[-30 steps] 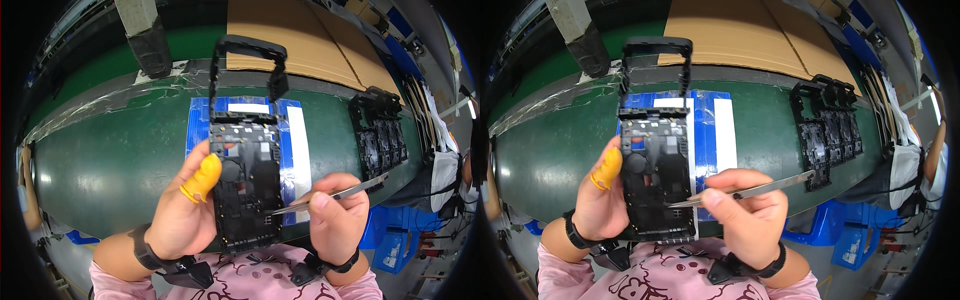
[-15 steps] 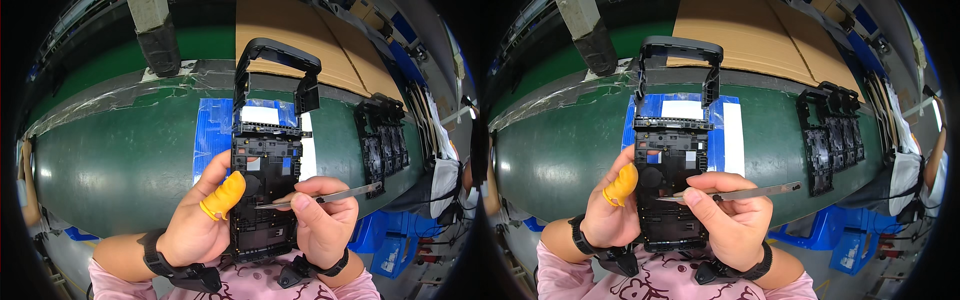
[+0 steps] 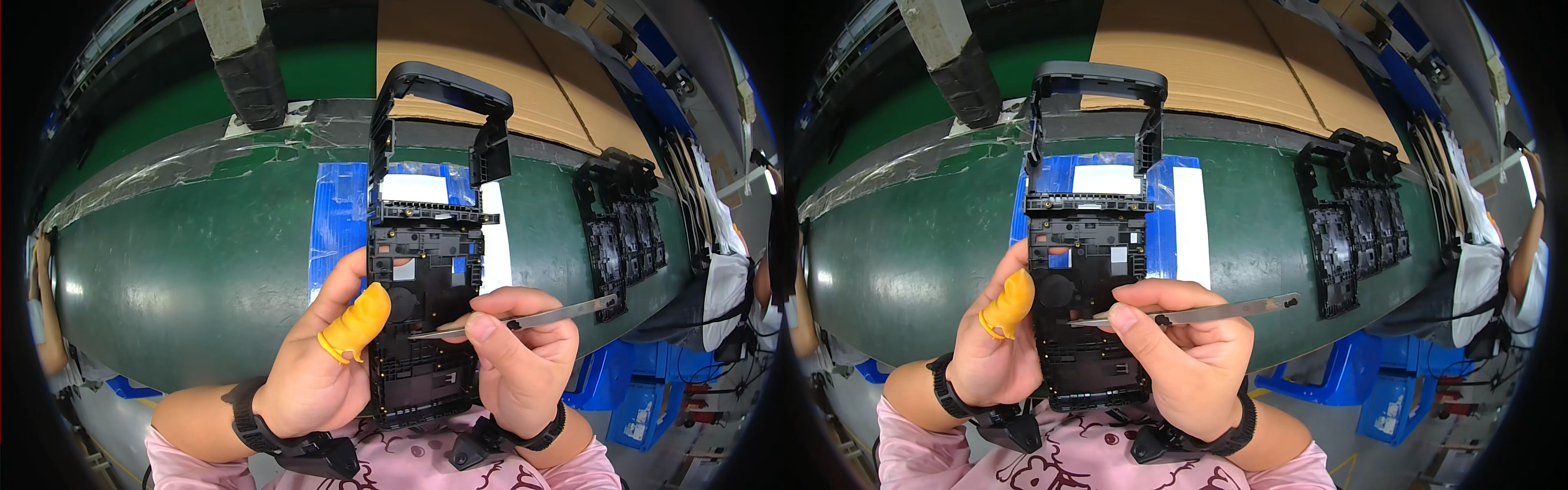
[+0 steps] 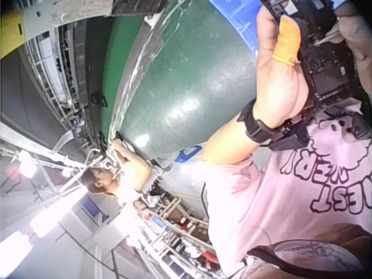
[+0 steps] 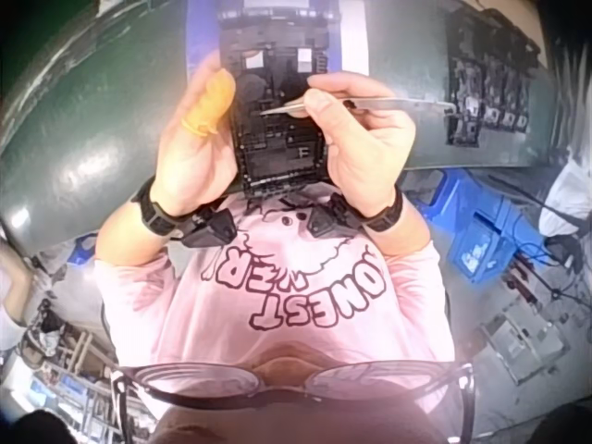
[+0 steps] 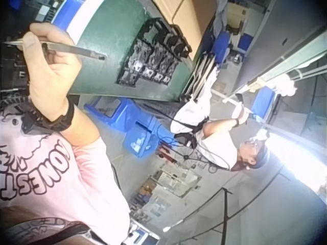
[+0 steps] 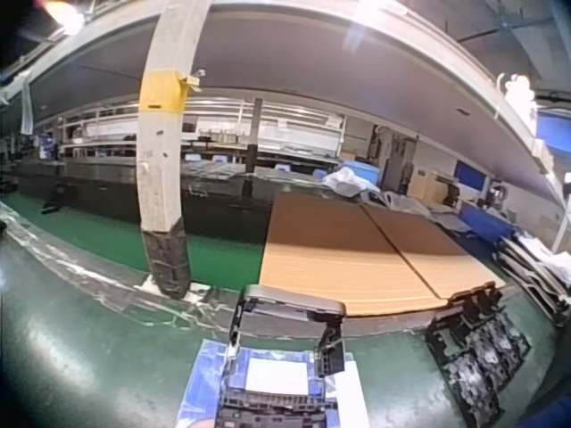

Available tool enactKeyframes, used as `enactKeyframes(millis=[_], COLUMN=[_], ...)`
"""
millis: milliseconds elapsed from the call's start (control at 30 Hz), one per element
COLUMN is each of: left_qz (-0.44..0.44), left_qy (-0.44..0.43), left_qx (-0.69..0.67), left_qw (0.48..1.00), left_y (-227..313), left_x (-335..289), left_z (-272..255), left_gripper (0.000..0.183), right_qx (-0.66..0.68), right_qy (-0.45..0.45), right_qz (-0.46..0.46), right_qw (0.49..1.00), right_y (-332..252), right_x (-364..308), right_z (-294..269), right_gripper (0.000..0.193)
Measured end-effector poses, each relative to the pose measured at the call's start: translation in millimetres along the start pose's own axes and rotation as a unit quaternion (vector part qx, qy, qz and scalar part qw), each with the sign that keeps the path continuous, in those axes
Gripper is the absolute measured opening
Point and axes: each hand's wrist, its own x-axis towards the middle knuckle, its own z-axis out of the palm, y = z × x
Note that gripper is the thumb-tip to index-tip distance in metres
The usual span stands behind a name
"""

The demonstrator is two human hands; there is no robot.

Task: Assembling components into a black plastic device casing using tweezers.

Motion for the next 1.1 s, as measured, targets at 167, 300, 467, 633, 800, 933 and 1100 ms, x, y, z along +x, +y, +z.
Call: enactKeyframes(millis=[167, 300, 467, 633, 800, 933, 1100], left_qz=[-0.003, -0.004, -0.001, 0.025, 0.035, -0.001, 0.125], left_qy=[0.002, 0.0, -0.012, -0.013, 0.057, 0.163, 0.245], left_qx=[-0.005, -0.003, -0.036, 0.02, 0.039, 0.061, -0.016], left_qw=[1.0, 1.0, 0.999, 0.999, 0.997, 0.985, 0.961], left_y=[1, 0, -2, -6, 4, 48, 113], left_x=[0, -1, -2, -2, -9, -59, -71], left_z=[1, 0, -1, -6, 1, -23, -72], left_gripper=[0.046, 0.046, 0.045, 0.052, 0.058, 0.045, 0.033], right_qx=[-0.006, 0.006, -0.02, -0.019, 0.085, 0.044, 0.007], right_qy=[-0.001, -0.001, 0.002, 0.004, 0.054, 0.141, 0.186], right_qz=[0.008, -0.008, 0.013, 0.004, -0.007, -0.123, -0.118], right_qw=[1.0, 1.0, 1.0, 1.0, 0.995, 0.981, 0.975], right_y=[-1, 0, 0, 2, -8, -45, -45], right_x=[0, -1, 0, 1, 2, -8, -23], right_z=[-1, 0, -1, 1, -14, -73, -130], right_gripper=[0.017, 0.017, 0.017, 0.017, 0.022, 0.019, 0.015])
